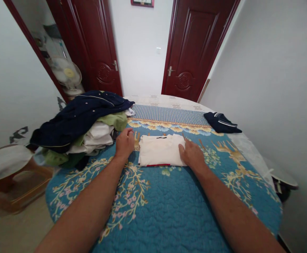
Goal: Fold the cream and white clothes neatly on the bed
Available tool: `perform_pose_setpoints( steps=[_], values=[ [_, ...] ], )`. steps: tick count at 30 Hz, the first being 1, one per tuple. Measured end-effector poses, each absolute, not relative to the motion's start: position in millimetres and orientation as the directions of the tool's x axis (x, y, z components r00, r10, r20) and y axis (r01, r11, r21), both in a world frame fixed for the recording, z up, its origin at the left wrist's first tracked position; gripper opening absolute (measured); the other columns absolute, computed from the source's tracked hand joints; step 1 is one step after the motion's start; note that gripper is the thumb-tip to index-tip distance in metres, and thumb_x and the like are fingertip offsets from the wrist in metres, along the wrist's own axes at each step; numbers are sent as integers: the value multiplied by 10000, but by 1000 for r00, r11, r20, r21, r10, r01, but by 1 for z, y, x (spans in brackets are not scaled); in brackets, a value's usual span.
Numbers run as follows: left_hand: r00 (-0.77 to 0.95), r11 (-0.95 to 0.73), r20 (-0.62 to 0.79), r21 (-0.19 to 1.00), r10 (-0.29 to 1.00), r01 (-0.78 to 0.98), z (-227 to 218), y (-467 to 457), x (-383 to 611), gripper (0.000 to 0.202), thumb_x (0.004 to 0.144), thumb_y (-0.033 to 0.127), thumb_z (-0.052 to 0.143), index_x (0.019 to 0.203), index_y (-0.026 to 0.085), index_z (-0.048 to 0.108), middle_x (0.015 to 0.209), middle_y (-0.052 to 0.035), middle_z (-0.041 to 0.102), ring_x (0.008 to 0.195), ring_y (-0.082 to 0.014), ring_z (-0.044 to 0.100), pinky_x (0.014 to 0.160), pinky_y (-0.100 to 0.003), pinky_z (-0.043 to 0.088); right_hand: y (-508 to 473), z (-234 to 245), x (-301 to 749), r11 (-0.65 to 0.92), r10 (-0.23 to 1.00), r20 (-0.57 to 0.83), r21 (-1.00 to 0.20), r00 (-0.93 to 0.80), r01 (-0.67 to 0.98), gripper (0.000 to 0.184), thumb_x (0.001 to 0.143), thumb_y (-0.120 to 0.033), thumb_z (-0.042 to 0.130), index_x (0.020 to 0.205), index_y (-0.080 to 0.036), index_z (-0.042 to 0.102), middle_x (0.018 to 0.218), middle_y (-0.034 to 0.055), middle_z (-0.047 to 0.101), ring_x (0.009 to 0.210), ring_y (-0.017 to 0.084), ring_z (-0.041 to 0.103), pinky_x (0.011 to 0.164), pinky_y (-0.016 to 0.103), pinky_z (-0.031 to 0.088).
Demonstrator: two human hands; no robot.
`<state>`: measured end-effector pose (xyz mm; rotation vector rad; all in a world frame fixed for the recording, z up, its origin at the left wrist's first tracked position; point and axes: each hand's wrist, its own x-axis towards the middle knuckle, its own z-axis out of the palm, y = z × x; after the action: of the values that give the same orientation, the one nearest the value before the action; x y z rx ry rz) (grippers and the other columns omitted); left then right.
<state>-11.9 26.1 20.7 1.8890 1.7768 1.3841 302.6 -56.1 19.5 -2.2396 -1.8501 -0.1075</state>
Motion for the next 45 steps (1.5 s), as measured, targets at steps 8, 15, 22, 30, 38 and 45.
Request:
perform_pose_setpoints(
  steps=[8,15,22,30,38,45],
  values=[
    [496,-631,434,258,752,731,28,-14,34,245,1033,306,504,1115,200,709,1090,-104,755,1045,-247,685,972,-381,533,-53,27,309,-245,968,13,-185,251,952,523,1059,-508,410,1131,-129,762,1120,208,776,1067,317,729,895,362,483],
    [512,-597,333,240,792,766,23,-11,37,234,1030,267,515,1004,214,741,1066,-119,727,1062,-260,653,995,-397,517,-47,28,327,-194,981,-82,-350,177,916,529,1024,-508,466,920,-116,805,977,182,788,908,275,721,733,312,453],
    [329,-483,378,453,866,750,10,14,16,190,948,223,559,974,220,747,999,-95,738,999,-261,659,1005,-420,517,-49,24,330,-145,988,-65,-664,137,733,342,915,-430,619,888,-142,802,845,96,785,760,247,688,642,291,449],
    [297,-512,481,415,825,752,16,11,16,234,969,226,515,1044,202,735,1058,-102,753,1039,-263,670,1023,-417,516,-49,14,324,-231,960,-186,-949,210,216,282,810,-394,729,927,-138,752,850,118,781,721,235,697,583,294,516],
    [449,-614,439,383,778,690,28,-11,37,230,998,261,514,1067,226,730,1089,-100,758,1063,-267,686,996,-423,534,-50,17,319,-340,932,-358,-916,53,-211,179,845,-227,722,987,-118,740,921,146,809,720,210,738,626,282,587],
    [586,-716,414,448,697,535,27,-36,58,504,918,464,703,1373,254,653,1398,-149,678,1350,-345,592,1199,-528,413,-48,20,308,-230,961,-262,-936,90,-265,314,779,-270,728,1065,-143,706,994,134,805,803,248,759,739,346,610]
  ],
)
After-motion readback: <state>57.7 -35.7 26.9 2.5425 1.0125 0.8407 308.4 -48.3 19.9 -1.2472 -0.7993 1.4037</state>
